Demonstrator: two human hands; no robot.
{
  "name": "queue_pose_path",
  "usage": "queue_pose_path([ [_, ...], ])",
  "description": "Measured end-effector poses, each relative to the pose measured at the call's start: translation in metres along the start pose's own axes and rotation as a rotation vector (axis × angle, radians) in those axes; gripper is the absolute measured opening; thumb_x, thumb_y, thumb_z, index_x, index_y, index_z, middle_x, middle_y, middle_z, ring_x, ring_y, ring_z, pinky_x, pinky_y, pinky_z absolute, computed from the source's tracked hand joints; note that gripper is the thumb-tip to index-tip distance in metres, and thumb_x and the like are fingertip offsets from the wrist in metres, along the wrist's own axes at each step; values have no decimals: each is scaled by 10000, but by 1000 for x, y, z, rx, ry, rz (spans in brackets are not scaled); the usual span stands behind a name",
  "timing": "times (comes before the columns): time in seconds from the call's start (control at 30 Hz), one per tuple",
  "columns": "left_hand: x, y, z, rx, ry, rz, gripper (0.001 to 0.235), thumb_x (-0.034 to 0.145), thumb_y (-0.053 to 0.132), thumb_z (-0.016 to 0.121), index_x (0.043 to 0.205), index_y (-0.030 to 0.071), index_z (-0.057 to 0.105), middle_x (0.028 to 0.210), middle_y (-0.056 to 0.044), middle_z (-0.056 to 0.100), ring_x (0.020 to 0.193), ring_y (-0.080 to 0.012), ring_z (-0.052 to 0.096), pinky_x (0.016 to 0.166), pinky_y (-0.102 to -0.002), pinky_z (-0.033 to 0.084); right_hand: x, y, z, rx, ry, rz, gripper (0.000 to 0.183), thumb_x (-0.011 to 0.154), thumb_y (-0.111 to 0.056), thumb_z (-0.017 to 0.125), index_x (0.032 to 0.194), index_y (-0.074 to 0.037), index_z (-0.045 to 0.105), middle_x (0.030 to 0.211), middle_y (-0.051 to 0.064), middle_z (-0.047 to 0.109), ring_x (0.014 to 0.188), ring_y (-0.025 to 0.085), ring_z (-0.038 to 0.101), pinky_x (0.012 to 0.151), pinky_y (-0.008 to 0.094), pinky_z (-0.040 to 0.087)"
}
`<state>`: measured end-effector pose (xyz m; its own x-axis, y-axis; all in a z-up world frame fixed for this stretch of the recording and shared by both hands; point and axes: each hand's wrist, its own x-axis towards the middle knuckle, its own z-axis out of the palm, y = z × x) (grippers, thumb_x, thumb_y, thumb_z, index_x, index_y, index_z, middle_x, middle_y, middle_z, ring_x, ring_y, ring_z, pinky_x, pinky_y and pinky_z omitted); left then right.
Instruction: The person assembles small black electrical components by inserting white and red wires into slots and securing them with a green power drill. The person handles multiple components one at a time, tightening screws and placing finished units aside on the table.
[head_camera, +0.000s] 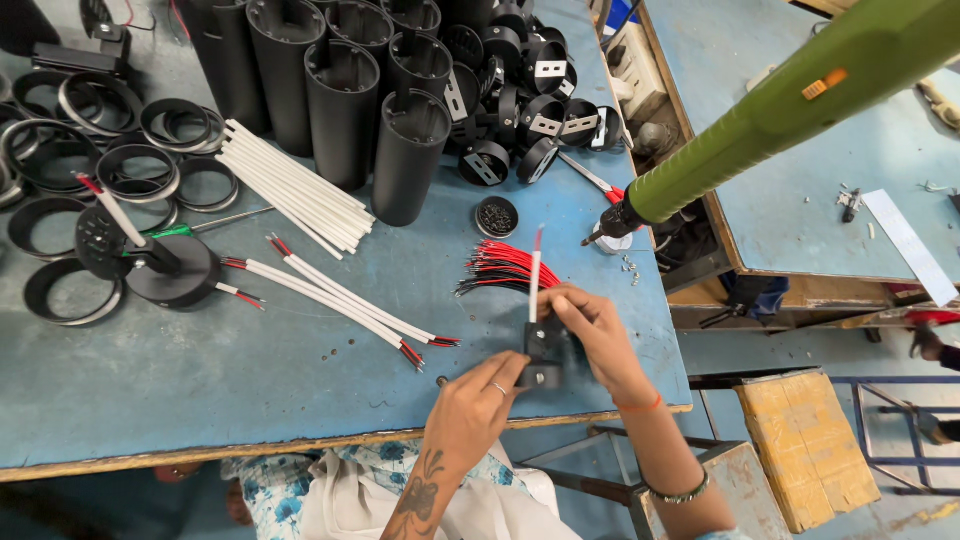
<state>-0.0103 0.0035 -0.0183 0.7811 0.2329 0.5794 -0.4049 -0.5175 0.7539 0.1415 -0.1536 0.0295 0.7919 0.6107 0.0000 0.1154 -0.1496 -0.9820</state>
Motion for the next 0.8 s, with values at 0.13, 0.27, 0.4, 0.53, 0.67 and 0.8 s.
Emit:
queue_pose_path([
  [0.13, 4, 2, -5, -125, -18, -205, 324, 866, 85, 763, 1171, 4, 688, 1045, -152, 755, 798, -334, 737, 674, -379, 585, -19, -3, 13, 107, -25, -66, 554, 967, -301, 609, 1428, -4, 529, 1363, 87, 611, 1278, 199, 571, 1052, 352, 472],
  [0.27, 15, 1, -5, -347, -60, -439, 332, 874, 135, 771, 1170, 2, 704, 918, -148, 775, 702, -212, 762, 624, -320, 607, -38, -9, 21, 4, -17, -138, 573, 961, -253, 651, 1455, -1, 506, 1510, 98, 487, 1422, 240, 469, 1171, 398, 391],
  [0.4, 24, 1, -9, -359, -126, -592, 333, 860, 151, 791, 1157, 18, 719, 824, -153, 772, 666, -149, 752, 609, -301, 605, -55, -11, 27, -380, 135, -299, 498, 916, -182, 702, 1377, -14, 617, 1515, 149, 496, 1416, 260, 471, 1145, 397, 370],
  [0.53, 29, 3, -10, -448, -145, -663, 448, 831, 125, 778, 1274, 92, 720, 816, -175, 759, 681, -180, 699, 618, -300, 583, -63, 0, 31, -520, 241, -315, 419, 860, -53, 745, 1273, -24, 681, 1330, 127, 623, 1224, 206, 626, 1040, 355, 495],
  [0.67, 33, 4, -11, -447, -120, -518, 398, 829, 104, 774, 1221, 60, 724, 927, -143, 795, 791, -163, 792, 702, -275, 639, -64, 17, 36, -215, 225, -173, 407, 909, 74, 683, 1307, -6, 662, 1172, 104, 669, 1091, 152, 659, 953, 305, 562],
  [0.8, 32, 6, -11, -298, -76, -389, 424, 768, 151, 851, 1161, 58, 721, 937, -146, 768, 747, -239, 772, 642, -313, 615, -63, 22, 40, -107, 244, -142, 412, 924, 98, 652, 1320, -15, 657, 1115, 89, 675, 1068, 129, 673, 924, 285, 577],
])
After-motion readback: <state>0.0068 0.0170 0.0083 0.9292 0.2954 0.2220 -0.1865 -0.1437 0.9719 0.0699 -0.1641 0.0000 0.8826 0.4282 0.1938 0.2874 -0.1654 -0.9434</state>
